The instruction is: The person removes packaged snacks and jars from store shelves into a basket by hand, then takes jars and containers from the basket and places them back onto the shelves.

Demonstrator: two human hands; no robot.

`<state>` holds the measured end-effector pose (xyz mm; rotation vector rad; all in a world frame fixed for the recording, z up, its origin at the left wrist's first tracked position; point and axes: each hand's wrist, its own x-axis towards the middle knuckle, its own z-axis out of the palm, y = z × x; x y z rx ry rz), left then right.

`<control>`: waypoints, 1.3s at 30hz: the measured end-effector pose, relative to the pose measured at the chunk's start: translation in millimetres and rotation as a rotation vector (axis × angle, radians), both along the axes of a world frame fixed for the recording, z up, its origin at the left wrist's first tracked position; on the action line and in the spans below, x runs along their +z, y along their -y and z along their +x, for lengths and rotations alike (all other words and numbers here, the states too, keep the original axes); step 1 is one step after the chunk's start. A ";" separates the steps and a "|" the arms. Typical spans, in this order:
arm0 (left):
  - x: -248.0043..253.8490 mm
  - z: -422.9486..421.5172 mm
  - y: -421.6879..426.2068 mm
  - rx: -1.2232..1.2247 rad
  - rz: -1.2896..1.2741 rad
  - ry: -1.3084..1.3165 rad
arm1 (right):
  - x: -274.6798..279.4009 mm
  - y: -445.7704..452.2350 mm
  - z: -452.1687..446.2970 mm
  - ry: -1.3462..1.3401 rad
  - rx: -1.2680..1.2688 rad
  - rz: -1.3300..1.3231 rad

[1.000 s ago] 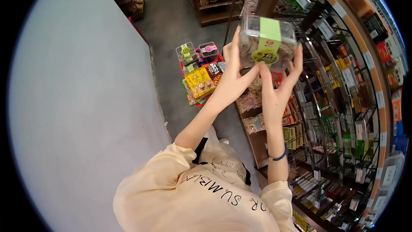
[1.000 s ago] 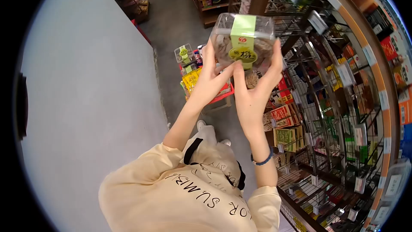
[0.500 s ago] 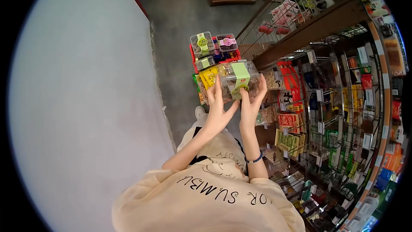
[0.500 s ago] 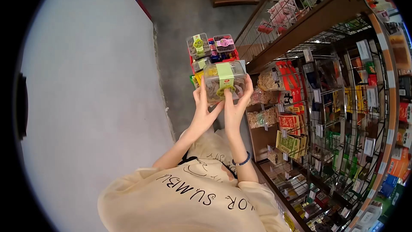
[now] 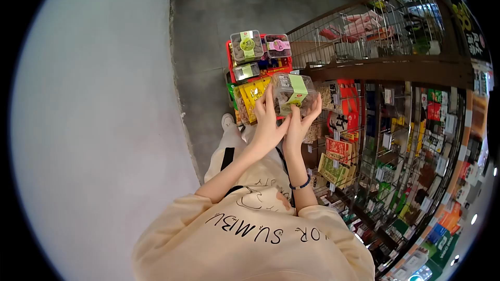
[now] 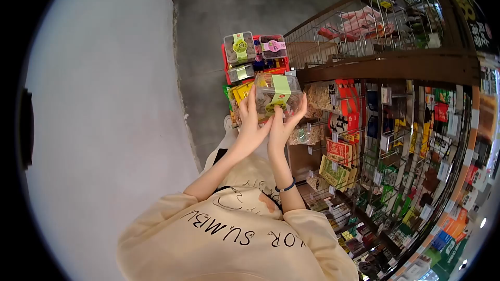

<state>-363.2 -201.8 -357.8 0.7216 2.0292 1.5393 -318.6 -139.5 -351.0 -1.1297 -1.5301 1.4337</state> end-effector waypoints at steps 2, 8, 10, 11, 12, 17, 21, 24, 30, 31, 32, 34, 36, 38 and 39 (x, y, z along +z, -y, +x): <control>-9.3 -1.0 -12.1 0.014 0.000 -0.013 | -9.7 -11.5 -2.1 0.011 0.000 0.004; -34.2 2.4 -59.4 0.066 0.023 0.053 | -16.4 -60.5 -10.7 0.026 0.023 -0.067; -41.3 -2.7 -78.9 0.085 -0.008 0.090 | -28.5 -83.8 -16.0 0.018 0.074 -0.040; -45.3 -6.3 -89.1 0.090 -0.037 0.128 | -35.1 -95.5 -19.5 0.009 0.076 -0.045; -46.9 -11.1 -98.1 0.089 -0.043 0.121 | -41.6 -105.9 -22.1 0.027 0.091 -0.046; -74.1 -36.8 -143.1 0.090 -0.176 0.105 | -76.0 -155.9 -39.2 0.034 0.159 -0.144; -99.7 -56.7 -168.0 0.099 -0.224 0.209 | -106.4 -191.3 -62.3 0.068 0.245 -0.120; -126.9 -75.4 -186.1 0.155 -0.274 0.203 | -133.6 -212.4 -81.4 0.100 0.236 -0.170; -148.6 -108.7 -205.9 0.133 -0.422 0.335 | -164.5 -237.1 -106.3 0.190 0.291 -0.229; -151.3 -112.0 -208.2 0.127 -0.458 0.336 | -167.7 -239.3 -109.1 0.249 0.308 -0.235; -154.1 -116.2 -210.8 0.095 -0.530 0.322 | -170.9 -241.5 -112.4 0.307 0.325 -0.239; -160.0 -122.4 -213.9 0.080 -0.544 0.321 | -182.4 -247.3 -118.4 0.369 0.346 -0.248; -164.3 -127.5 -216.3 0.045 -0.584 0.310 | -191.7 -253.4 -122.7 0.328 0.363 -0.265; -166.6 -135.3 -217.1 0.014 -0.601 0.350 | -198.6 -258.5 -125.1 0.338 0.383 -0.278; -167.1 -138.0 -217.4 -0.020 -0.614 0.387 | -201.3 -261.1 -126.7 0.347 0.398 -0.287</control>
